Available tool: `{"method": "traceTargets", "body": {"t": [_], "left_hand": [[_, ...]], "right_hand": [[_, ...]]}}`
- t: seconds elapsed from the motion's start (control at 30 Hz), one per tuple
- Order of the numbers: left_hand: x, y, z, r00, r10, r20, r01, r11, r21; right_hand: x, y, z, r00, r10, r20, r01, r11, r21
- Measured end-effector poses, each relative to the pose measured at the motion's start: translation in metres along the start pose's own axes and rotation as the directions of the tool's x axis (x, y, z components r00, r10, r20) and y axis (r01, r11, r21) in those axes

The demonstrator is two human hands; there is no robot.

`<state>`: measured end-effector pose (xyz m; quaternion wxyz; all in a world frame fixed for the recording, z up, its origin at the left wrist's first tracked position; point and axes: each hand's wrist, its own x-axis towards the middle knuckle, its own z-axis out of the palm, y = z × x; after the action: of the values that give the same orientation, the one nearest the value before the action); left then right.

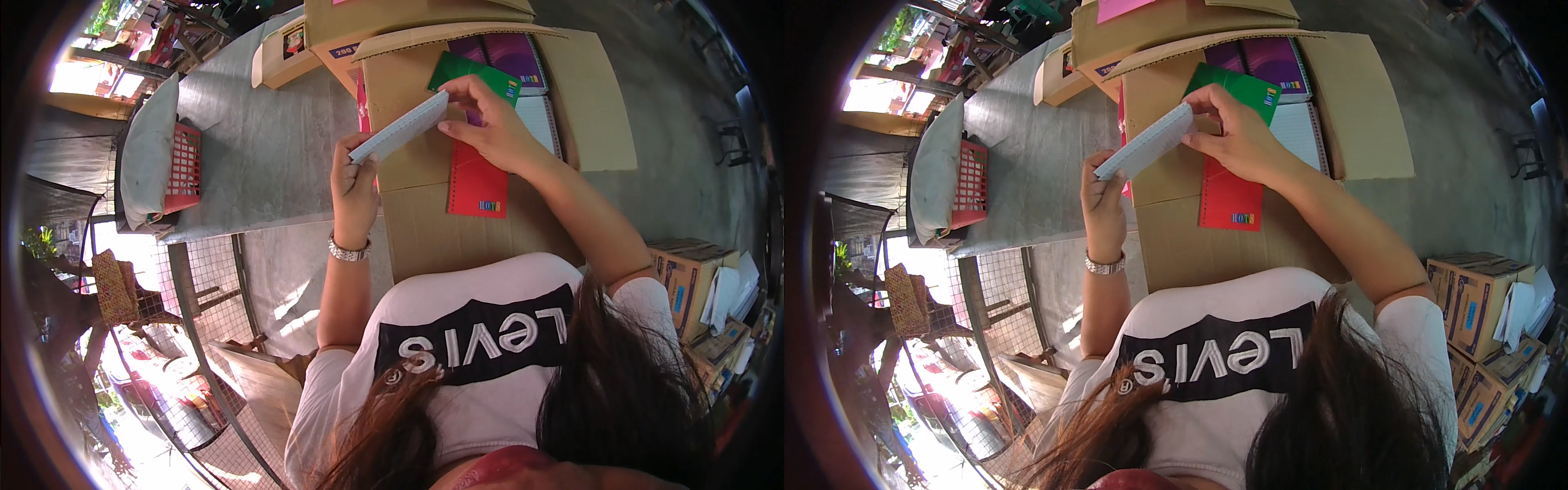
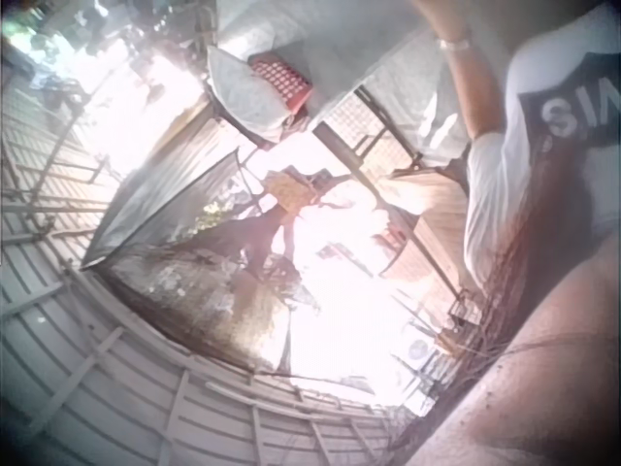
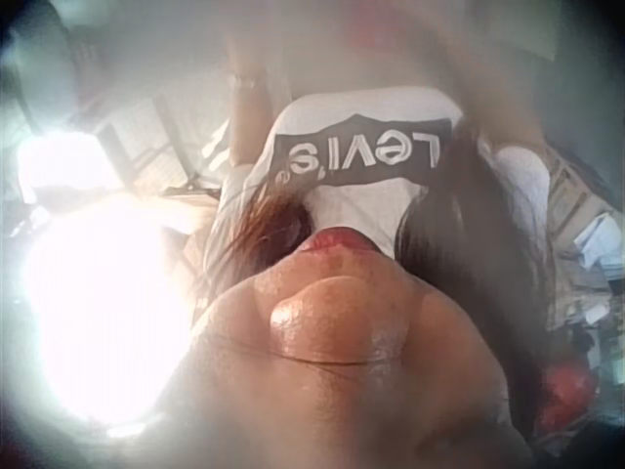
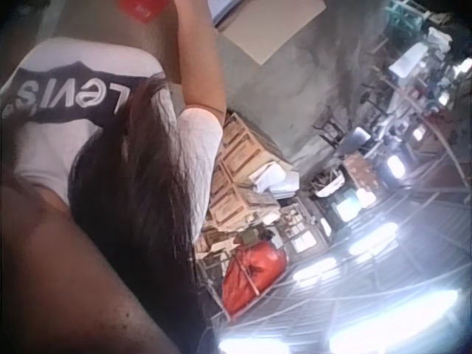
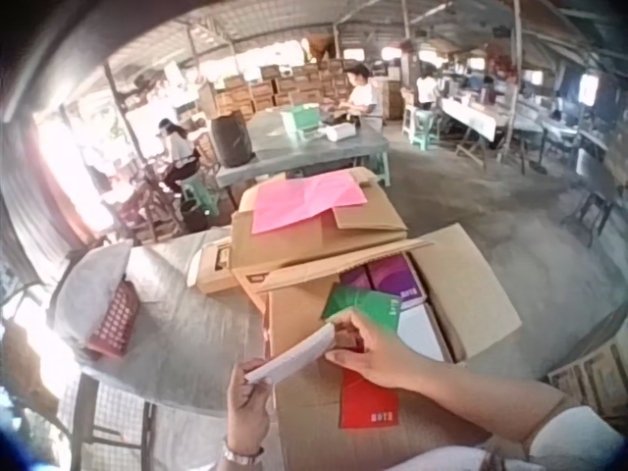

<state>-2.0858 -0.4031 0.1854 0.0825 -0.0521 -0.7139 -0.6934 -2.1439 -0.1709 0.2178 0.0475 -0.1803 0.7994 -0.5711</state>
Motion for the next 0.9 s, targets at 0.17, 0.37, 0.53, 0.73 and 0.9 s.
{"method": "traceTargets", "body": {"t": [0.17, 0.37, 0.53, 0.73, 0.9], "left_hand": [[0.002, -0.007, 0.014, 0.983, -0.008, -0.184, -0.011, 0.995, -0.103], [0.002, -0.020, 0.024, 0.970, 0.018, -0.242, -0.008, 0.999, 0.045], [0.007, -0.011, 0.024, 0.985, -0.010, -0.174, 0.033, 0.991, 0.133], [0.013, -0.020, 0.014, 0.991, -0.021, -0.129, 0.031, 0.997, 0.074], [0.012, -0.021, 0.013, 0.992, -0.033, -0.121, 0.041, 0.997, 0.064]], "right_hand": [[0.002, 0.004, 0.015, 0.995, 0.086, 0.058, -0.094, 0.985, 0.142], [0.003, 0.014, 0.031, 0.999, -0.006, 0.053, 0.001, 0.996, 0.092], [0.005, 0.020, 0.029, 0.997, -0.052, 0.056, 0.051, 0.998, 0.030], [0.007, 0.011, 0.014, 0.994, 0.038, 0.107, -0.046, 0.996, 0.072], [0.008, 0.017, 0.020, 0.997, -0.015, 0.082, 0.018, 0.999, -0.032]]}}
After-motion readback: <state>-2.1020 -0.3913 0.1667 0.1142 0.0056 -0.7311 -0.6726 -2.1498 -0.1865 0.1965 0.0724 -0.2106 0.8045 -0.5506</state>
